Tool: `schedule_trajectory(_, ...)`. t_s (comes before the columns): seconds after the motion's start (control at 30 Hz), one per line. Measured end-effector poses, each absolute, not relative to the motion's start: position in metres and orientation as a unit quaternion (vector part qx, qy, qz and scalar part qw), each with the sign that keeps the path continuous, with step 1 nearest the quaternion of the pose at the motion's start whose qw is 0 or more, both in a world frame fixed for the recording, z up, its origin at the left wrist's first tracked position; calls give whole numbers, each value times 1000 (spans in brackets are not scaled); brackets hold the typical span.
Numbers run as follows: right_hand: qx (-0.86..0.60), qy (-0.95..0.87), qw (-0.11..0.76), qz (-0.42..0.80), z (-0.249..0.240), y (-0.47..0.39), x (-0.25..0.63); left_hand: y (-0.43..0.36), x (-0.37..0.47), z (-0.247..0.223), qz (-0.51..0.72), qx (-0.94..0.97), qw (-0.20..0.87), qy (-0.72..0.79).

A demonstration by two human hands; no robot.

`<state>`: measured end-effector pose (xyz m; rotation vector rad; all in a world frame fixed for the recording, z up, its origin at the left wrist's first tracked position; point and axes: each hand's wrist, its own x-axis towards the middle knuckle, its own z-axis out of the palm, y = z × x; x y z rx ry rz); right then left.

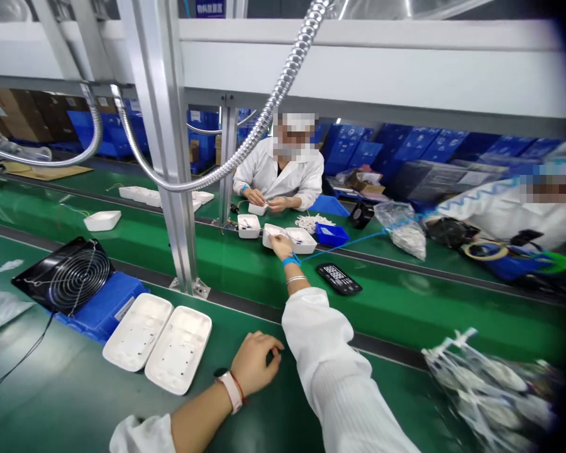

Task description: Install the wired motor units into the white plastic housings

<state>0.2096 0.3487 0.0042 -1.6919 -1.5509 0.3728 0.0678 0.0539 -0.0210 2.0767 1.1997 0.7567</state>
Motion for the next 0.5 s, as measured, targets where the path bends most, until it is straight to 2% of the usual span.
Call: schedule_trajectory(0.5, -653, -643, 356, 185, -3, 375, 218, 56, 64, -22, 244, 803, 283, 465)
